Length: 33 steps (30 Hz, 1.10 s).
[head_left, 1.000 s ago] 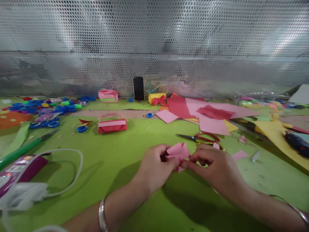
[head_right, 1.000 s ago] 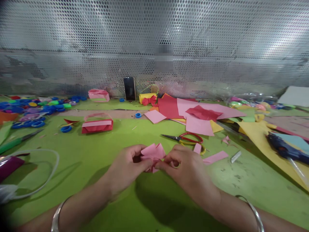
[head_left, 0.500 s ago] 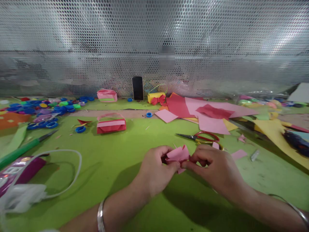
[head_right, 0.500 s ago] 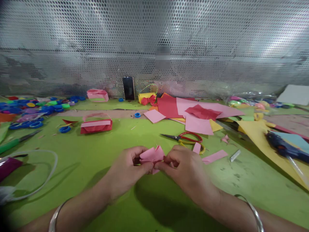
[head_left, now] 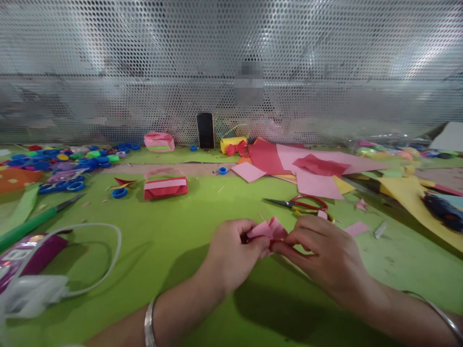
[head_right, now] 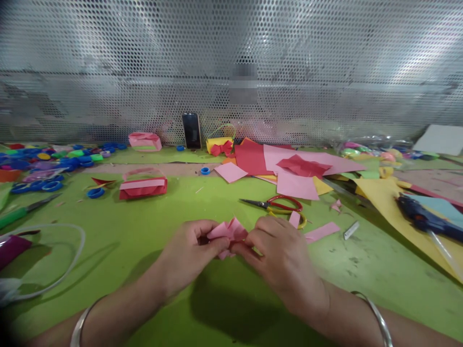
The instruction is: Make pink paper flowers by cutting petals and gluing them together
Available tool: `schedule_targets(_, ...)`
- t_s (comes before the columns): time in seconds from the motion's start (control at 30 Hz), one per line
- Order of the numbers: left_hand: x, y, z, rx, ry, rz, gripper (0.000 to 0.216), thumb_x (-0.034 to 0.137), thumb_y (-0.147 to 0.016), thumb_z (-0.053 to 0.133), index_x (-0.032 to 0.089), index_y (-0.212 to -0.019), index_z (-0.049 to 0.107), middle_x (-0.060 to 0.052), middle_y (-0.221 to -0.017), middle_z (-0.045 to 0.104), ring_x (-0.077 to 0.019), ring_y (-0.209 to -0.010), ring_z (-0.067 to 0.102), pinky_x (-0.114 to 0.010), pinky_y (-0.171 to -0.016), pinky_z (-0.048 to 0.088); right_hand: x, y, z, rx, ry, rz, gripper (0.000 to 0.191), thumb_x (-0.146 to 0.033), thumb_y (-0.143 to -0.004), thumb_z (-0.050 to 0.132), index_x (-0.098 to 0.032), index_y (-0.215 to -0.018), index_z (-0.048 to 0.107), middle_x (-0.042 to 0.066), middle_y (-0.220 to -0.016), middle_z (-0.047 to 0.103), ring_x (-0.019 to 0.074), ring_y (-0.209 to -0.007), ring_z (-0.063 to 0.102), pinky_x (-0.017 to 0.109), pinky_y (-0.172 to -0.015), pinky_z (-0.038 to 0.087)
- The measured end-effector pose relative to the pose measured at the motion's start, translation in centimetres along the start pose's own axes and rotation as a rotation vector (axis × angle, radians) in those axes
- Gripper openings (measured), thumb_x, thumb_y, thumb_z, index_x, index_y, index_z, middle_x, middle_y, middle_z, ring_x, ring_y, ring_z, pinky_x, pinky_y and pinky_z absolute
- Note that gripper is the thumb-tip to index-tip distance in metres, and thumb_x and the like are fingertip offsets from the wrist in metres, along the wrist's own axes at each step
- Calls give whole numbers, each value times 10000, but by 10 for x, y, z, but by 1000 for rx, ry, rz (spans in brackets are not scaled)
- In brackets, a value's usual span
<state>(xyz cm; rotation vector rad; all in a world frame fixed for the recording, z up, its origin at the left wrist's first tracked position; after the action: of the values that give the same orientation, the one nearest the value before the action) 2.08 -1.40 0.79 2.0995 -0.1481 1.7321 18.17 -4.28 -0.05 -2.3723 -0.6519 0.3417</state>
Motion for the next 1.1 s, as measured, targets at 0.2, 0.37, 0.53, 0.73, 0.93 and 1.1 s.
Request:
schedule_targets(0.2,2,-1,1,-19,-36,-8,184,164,-760,603,164,-577,597,11,-559,580,-108,-542,496,-228,-522,370,-2,-1,-2,-8,-12,-29,493,-421,-970,464,-176,-590,661,19,-561,554,144,-526,505,291,-526,338)
schedule_targets(0.37,2,0,0,5,-11,-28,188,141,-790,551,159,-627,644,8,-570,615,-112,-547,525,-232,-558,395,0,-5,-8,1,-124,27,460,-435,-967,465,-190,-639,674,18,-588,572,132,-527,529,266,-515,374)
schedule_targets(0.53,-1,-2,-6,63,35,-49,175,142,-783,537,160,-656,656,-15,-627,666,-129,-586,570,-252,-605,434,9,-10,-7,-201,-396,401,325,-493,-879,550,-188,-825,648,17,-664,601,144,-554,530,243,-463,394)
schedule_targets(0.73,0,-4,-3,23,91,-72,168,125,-797,562,146,-661,658,-17,-616,667,-124,-593,584,-262,-652,466,1,-11,6,-473,-679,629,297,-435,-834,540,-207,-669,631,-30,-568,524,118,-517,414,242,-467,313)
schedule_targets(0.93,6,-1,1,-43,249,-107,106,51,-731,608,115,-774,681,-20,-637,682,-120,-602,598,-257,-655,483,3,-12,3,-491,-652,653,312,-429,-834,509,-202,-642,603,-21,-580,525,125,-553,428,248,-497,316)
schedule_targets(1.1,1,-5,0,-78,255,-38,73,53,-699,645,111,-741,660,-39,-641,694,-121,-587,602,-255,-626,477,2,-11,3,-493,-651,639,323,-433,-838,494,-201,-650,618,-8,-588,560,130,-557,442,250,-496,326)
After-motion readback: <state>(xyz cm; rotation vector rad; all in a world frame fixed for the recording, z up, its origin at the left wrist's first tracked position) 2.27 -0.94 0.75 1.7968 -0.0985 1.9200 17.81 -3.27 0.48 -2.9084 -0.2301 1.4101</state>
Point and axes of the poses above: each hand's wrist, its own y-axis away from the middle knuckle, its own z-axis out of the palm, x = y × z, the point moved 2 cm from there along -y, towards the middle knuckle
